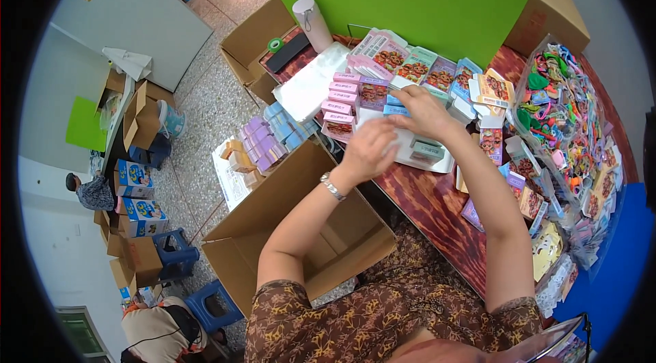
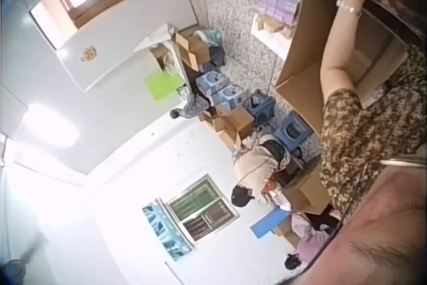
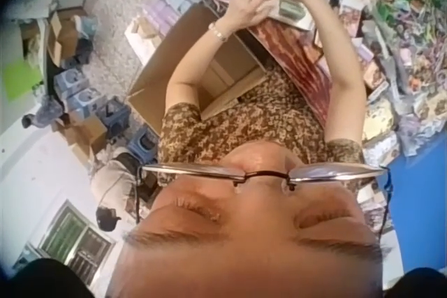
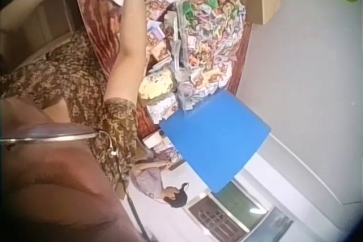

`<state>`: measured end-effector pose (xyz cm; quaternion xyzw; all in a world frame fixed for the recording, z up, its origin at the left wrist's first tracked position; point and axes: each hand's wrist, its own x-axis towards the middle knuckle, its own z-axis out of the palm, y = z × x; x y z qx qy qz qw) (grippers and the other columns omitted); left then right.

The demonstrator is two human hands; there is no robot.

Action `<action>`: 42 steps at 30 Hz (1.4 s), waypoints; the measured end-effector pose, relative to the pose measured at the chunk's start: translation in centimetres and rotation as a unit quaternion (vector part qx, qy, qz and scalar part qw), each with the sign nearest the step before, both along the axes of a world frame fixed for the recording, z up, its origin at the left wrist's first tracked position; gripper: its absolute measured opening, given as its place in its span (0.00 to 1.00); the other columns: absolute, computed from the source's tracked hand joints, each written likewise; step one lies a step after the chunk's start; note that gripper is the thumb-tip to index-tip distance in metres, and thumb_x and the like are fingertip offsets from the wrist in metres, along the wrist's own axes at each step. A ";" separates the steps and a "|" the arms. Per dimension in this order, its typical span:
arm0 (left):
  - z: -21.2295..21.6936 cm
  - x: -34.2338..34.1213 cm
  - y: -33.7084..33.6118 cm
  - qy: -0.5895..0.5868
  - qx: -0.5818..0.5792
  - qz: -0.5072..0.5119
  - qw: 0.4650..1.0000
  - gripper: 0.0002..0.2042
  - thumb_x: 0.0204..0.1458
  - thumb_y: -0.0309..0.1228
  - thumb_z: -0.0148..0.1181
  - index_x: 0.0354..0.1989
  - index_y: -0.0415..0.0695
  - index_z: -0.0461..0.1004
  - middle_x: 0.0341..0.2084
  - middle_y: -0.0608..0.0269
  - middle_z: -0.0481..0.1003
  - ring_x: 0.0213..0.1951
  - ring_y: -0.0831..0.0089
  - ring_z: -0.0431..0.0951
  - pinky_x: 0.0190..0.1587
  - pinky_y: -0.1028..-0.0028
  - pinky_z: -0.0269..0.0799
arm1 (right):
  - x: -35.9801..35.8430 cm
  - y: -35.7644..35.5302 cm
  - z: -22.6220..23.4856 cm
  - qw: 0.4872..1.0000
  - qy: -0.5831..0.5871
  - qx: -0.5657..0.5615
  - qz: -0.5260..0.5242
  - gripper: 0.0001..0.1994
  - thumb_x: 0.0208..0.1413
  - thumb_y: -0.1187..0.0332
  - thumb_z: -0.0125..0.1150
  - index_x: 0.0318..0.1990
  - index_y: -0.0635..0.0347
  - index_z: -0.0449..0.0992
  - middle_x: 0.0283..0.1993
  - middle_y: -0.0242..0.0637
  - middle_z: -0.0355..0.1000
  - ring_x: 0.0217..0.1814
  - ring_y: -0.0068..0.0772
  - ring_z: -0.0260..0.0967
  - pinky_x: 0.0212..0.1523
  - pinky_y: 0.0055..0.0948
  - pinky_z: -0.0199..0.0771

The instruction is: Sort and organize small packaged items on a table.

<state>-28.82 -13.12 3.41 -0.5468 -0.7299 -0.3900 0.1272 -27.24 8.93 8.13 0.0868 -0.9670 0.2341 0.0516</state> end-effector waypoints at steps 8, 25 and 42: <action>5.7 -7.5 -3.0 0.058 -0.158 0.274 0.947 0.44 0.43 0.51 0.75 0.63 0.33 0.66 0.64 0.34 0.63 0.66 0.34 0.60 0.65 0.44 0.59 | 0.2 -2.2 2.7 0.990 -0.018 0.141 -0.021 0.42 0.47 0.48 0.75 0.69 0.50 0.65 0.66 0.51 0.65 0.70 0.56 0.60 0.67 0.52 0.64; -3.2 -5.5 -3.6 -0.051 0.040 0.357 0.932 0.45 0.40 0.30 0.76 0.69 0.35 0.58 0.60 0.36 0.61 0.60 0.40 0.68 0.60 0.54 0.71 | -10.4 -7.8 0.4 0.981 -0.058 0.171 0.077 0.43 0.45 0.60 0.76 0.71 0.39 0.63 0.65 0.50 0.67 0.70 0.53 0.64 0.73 0.68 0.48; 4.0 -7.4 -0.5 0.141 -0.091 0.235 0.958 0.30 0.49 0.36 0.70 0.62 0.44 0.71 0.62 0.48 0.68 0.67 0.41 0.61 0.67 0.40 0.55 | -1.6 -0.1 5.1 0.977 -0.048 0.201 0.052 0.39 0.45 0.44 0.75 0.63 0.54 0.70 0.55 0.45 0.74 0.61 0.51 0.70 0.61 0.49 0.70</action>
